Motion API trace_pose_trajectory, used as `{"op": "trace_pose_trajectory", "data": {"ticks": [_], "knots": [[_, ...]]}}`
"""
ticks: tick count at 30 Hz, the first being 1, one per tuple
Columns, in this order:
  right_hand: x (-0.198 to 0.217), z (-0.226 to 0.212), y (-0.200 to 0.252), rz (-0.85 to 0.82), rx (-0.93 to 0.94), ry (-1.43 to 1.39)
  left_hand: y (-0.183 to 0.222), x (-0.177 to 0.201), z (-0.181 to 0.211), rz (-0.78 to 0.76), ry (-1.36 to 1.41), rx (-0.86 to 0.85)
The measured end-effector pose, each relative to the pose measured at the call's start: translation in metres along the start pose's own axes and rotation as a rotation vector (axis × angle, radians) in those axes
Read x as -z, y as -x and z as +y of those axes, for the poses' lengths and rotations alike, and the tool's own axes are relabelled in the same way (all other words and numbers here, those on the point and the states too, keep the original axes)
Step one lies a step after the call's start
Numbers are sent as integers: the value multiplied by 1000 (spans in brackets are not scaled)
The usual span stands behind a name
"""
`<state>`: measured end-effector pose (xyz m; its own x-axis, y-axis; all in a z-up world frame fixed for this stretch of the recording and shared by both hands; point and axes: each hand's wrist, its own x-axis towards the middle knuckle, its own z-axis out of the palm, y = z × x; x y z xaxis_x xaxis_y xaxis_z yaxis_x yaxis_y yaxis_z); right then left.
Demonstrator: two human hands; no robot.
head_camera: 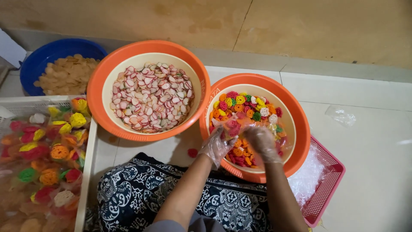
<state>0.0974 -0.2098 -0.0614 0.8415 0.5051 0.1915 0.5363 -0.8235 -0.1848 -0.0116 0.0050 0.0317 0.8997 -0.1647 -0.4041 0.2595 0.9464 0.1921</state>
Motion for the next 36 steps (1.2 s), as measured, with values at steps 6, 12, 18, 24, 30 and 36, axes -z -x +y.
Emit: {"op": "trace_pose_trajectory", "data": {"ticks": [6, 12, 18, 24, 30, 36], "knots": [[202, -98, -11, 359, -125, -376, 9, -3, 2, -45, 86, 14], [205, -137, -30, 286, 39, -282, 10, -13, 1, -11, 80, -6], [176, -132, -48, -8, -26, -159, -49, 46, -20, -16, 183, 0], [187, -138, -35, 63, -54, -485, 6, -5, 1, -4, 146, 5], [103, -78, -30, 466, -152, -995, 5, 3, 2, -104, 139, 5], [-90, 26, -7, -237, -403, -135, -3, 0, 3, -27, 48, 5]]}}
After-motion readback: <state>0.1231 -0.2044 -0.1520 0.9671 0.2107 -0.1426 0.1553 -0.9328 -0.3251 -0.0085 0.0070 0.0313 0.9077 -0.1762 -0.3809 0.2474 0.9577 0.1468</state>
